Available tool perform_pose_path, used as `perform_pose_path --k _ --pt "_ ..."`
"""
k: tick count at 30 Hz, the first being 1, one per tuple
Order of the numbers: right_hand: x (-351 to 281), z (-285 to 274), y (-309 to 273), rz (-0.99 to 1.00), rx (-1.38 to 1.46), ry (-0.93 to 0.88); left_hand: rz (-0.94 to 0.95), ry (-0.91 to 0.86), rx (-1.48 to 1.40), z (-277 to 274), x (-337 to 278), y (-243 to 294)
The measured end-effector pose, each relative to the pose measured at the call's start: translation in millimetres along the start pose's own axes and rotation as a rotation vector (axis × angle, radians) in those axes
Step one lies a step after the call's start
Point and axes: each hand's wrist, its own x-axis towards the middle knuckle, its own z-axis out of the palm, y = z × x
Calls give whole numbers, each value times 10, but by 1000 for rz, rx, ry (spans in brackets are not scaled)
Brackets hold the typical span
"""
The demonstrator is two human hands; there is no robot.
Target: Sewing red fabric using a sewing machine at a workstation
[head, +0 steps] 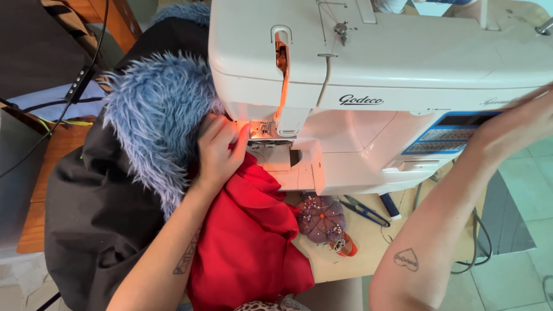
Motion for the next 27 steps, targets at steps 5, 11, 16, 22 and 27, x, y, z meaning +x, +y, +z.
perform_pose_path --k 5,11,16,22,27 --pt "60 -92 -60 31 38 -11 16 3 -6 16 21 -18" --pt "105 -173 -58 90 80 -32 -12 -3 -6 39 -19 -32" --pt "121 -108 -76 130 96 -40 -12 -4 -6 45 23 31" --pt "42 -35 -148 199 303 -18 -107 -78 -19 -9 121 175" --pt "15 -82 -121 71 26 -108 -72 -69 -17 -29 140 201"
